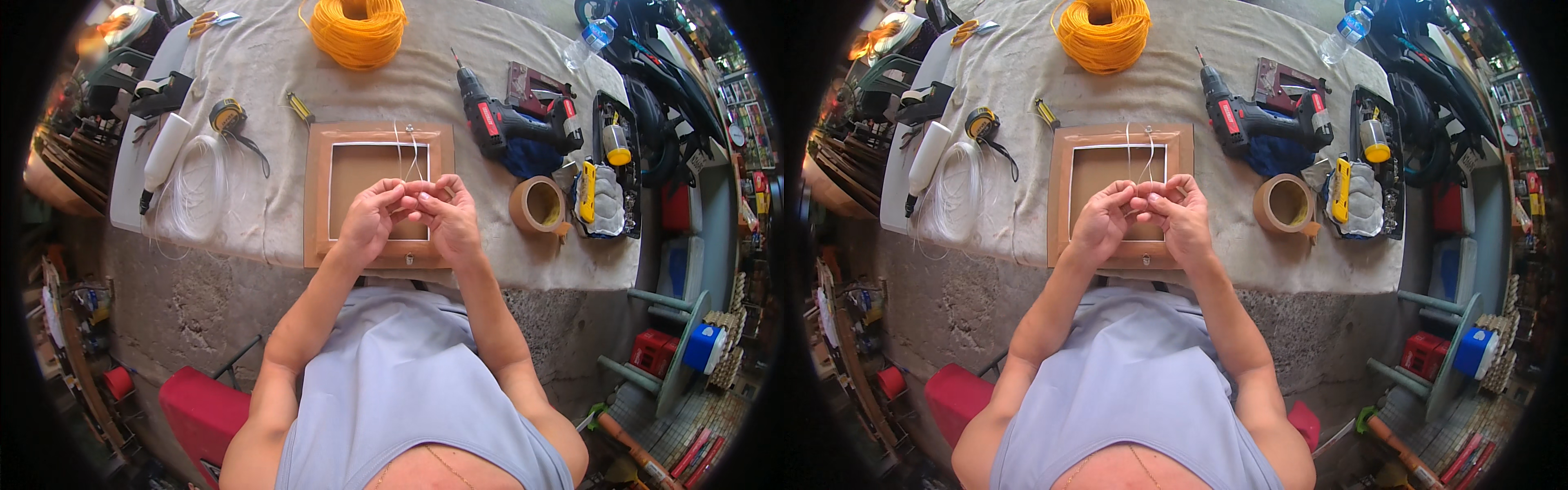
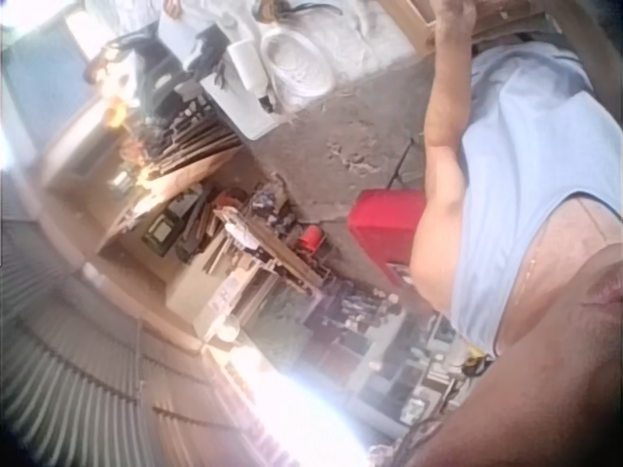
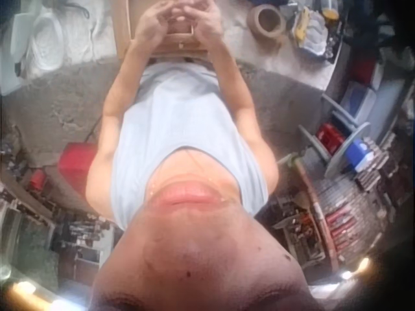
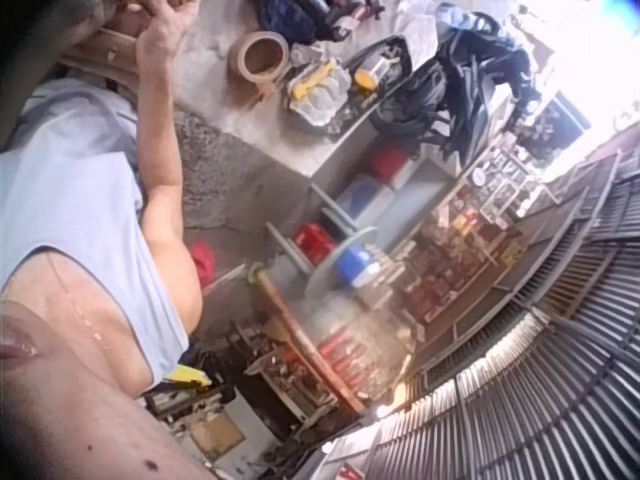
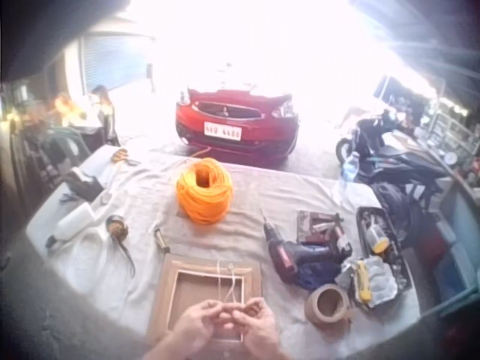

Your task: The person measures a wooden picture frame, drills two holes in the back, and installs metal hanging hardware. They then thread a white cord through the hardware and tie it to create a hanging loop.

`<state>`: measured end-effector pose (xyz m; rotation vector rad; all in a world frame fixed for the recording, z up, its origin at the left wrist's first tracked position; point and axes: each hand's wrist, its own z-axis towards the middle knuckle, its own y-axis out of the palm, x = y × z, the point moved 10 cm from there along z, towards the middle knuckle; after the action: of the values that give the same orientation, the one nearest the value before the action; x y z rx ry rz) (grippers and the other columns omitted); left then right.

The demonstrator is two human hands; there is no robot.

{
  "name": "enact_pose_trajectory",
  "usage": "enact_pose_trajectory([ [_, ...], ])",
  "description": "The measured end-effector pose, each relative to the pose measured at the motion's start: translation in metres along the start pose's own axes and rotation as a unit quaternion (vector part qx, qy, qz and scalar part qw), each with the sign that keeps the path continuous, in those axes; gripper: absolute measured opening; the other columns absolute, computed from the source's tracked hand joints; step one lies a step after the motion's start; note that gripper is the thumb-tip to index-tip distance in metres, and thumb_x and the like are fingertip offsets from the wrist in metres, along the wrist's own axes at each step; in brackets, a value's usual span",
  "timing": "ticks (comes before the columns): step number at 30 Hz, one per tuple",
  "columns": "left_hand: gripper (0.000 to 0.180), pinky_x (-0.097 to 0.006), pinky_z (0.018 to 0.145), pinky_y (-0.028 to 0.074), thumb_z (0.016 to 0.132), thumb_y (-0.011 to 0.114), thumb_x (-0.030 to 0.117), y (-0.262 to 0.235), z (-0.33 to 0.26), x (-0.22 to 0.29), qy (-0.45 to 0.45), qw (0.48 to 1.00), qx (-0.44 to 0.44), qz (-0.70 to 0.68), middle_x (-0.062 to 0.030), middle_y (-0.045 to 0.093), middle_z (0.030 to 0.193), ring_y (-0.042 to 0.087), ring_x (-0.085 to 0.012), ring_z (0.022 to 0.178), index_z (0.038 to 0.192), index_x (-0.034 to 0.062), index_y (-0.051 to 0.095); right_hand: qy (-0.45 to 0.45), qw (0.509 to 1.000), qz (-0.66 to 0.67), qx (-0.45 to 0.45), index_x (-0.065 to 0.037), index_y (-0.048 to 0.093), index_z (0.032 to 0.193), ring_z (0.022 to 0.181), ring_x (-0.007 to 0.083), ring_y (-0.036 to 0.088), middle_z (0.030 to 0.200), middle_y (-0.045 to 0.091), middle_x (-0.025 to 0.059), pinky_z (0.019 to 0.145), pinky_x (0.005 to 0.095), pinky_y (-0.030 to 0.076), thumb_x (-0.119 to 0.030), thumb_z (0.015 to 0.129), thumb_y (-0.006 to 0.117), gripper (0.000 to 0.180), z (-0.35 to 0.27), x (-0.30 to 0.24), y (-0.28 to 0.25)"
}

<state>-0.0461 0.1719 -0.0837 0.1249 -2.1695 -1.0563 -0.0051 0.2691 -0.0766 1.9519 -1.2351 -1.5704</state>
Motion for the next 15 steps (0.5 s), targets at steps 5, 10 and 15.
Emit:
enact_pose_trajectory([
  [5,0.008,-0.026,0.074,0.050,0.090,0.060,0.009,-0.013,0.006,0.019,0.091,0.971,0.057,0.212,-0.0038,0.065,0.085,0.061,-0.0106,0.079,0.092,0.0020,0.064,-0.022,0.997,-0.059,0.045,-0.002,0.054,0.099,0.078,0.0181,0.066,0.094,0.064,0.0114,0.058,0.0252,0.055,-0.001,0.084,0.066,0.019,0.004,0.001,0.002],
  [10,0.013,-0.022,0.070,0.048,0.088,0.064,0.011,0.000,0.000,0.037,0.129,0.924,0.075,0.353,-0.0030,0.066,0.080,0.060,-0.0072,0.075,0.091,-0.0013,0.066,0.053,0.992,-0.110,0.014,0.000,0.064,0.093,0.062,0.0063,0.055,0.076,0.062,0.0024,0.049,0.0181,0.043,-0.010,0.083,0.071,0.016,0.014,0.012,0.005],
  [15,0.017,-0.021,0.070,0.048,0.087,0.065,0.008,-0.006,-0.006,0.052,0.143,0.897,0.095,0.407,-0.0030,0.065,0.080,0.060,-0.0073,0.075,0.100,-0.0017,0.066,0.011,0.980,-0.197,0.004,-0.002,0.066,0.086,0.057,0.0032,0.049,0.070,0.058,-0.0020,0.045,0.0171,0.035,-0.012,0.086,0.069,0.011,0.018,0.004,0.002],
])
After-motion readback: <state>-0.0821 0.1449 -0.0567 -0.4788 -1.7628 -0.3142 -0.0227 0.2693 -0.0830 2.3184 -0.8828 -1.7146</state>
